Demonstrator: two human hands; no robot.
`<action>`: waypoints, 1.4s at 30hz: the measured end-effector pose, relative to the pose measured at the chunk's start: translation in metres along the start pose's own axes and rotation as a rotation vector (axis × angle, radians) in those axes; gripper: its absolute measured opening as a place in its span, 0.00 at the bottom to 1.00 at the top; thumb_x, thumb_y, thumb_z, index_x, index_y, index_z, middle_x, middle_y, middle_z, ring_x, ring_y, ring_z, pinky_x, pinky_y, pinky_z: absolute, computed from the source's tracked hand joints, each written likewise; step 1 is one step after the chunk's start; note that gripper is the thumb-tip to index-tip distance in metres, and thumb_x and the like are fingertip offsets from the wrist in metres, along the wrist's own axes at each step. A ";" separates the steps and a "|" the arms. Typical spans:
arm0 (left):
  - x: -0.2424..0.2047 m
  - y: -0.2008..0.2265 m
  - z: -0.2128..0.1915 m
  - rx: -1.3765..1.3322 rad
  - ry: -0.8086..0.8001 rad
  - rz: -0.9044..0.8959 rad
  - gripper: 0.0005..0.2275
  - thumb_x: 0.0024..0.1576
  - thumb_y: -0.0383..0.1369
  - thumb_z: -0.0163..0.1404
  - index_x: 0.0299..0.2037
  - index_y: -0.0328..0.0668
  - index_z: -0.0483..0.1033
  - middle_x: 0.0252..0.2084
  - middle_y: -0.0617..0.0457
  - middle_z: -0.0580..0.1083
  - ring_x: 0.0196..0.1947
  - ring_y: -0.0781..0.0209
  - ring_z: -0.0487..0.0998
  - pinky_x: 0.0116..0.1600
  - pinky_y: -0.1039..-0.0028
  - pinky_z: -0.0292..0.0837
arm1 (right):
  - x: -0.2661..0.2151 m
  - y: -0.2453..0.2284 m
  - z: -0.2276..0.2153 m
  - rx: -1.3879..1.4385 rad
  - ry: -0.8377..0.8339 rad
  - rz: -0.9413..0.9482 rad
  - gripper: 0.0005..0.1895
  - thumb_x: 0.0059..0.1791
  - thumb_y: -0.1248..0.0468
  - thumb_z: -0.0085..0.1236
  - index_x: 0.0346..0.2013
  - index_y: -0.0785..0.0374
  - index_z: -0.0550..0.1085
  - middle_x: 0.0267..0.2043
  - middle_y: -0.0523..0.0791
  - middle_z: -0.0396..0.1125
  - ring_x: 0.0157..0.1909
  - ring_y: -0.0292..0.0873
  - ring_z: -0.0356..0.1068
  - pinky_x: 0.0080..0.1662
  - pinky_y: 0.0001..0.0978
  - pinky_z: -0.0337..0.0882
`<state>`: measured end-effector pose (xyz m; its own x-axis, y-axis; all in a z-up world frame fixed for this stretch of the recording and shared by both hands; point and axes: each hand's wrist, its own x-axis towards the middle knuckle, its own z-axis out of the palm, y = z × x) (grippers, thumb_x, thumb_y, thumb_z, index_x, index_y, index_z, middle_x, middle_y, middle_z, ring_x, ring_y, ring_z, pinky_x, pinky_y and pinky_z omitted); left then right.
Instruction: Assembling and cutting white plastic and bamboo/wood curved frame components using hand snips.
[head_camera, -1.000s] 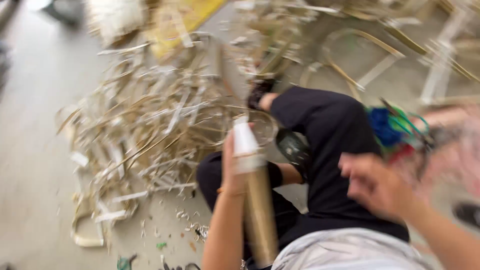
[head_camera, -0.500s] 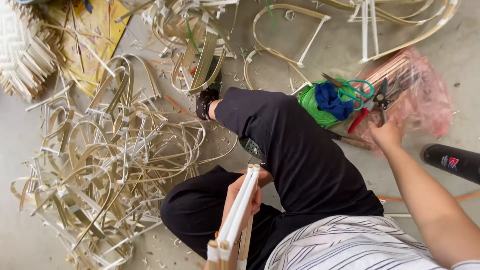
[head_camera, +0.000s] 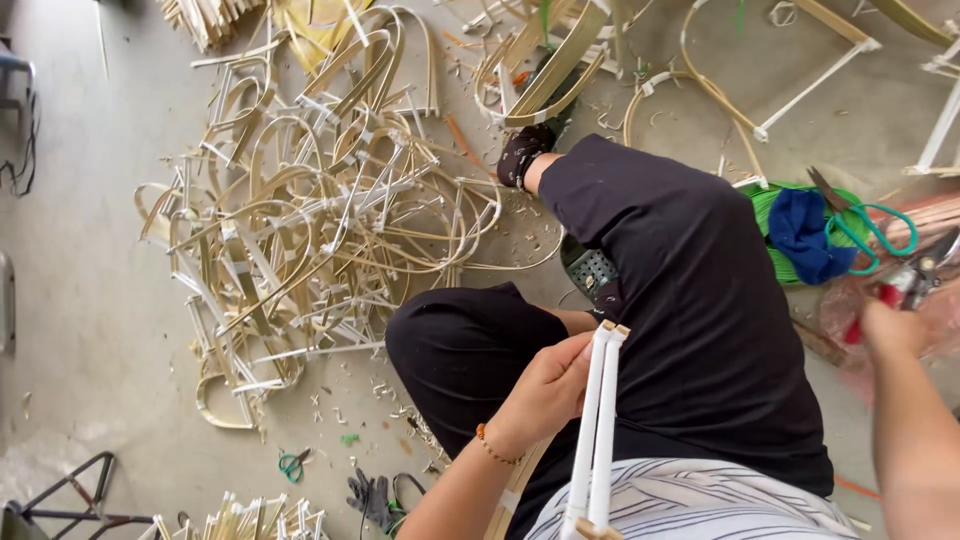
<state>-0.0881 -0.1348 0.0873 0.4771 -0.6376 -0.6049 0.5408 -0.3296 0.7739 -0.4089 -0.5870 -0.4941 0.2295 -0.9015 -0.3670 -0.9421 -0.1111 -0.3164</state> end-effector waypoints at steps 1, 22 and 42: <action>-0.001 -0.005 0.000 0.000 0.003 0.002 0.15 0.71 0.34 0.39 0.62 0.37 0.73 0.30 0.64 0.70 0.28 0.78 0.70 0.35 0.83 0.70 | -0.001 0.015 -0.005 0.001 0.000 -0.004 0.48 0.45 0.48 0.62 0.62 0.86 0.58 0.66 0.75 0.53 0.69 0.71 0.52 0.67 0.51 0.52; -0.037 -0.020 -0.002 -0.287 -0.094 0.180 0.17 0.72 0.33 0.39 0.70 0.42 0.65 0.32 0.66 0.64 0.25 0.79 0.60 0.28 0.86 0.56 | -0.350 -0.352 -0.332 0.702 -1.080 -0.773 0.22 0.44 0.68 0.62 0.52 0.66 0.71 0.35 0.42 0.70 0.36 0.32 0.68 0.38 0.26 0.71; -0.069 -0.023 -0.016 -0.029 0.027 0.303 0.13 0.71 0.28 0.40 0.62 0.39 0.72 0.30 0.63 0.67 0.27 0.76 0.61 0.32 0.84 0.61 | -0.359 -0.325 -0.329 0.328 -1.296 -1.102 0.14 0.49 0.64 0.69 0.46 0.60 0.74 0.38 0.39 0.66 0.36 0.31 0.65 0.39 0.25 0.73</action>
<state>-0.1225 -0.0720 0.1083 0.6377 -0.6849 -0.3525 0.3905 -0.1070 0.9143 -0.2657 -0.3652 0.0278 0.8650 0.4462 -0.2293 -0.1734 -0.1630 -0.9713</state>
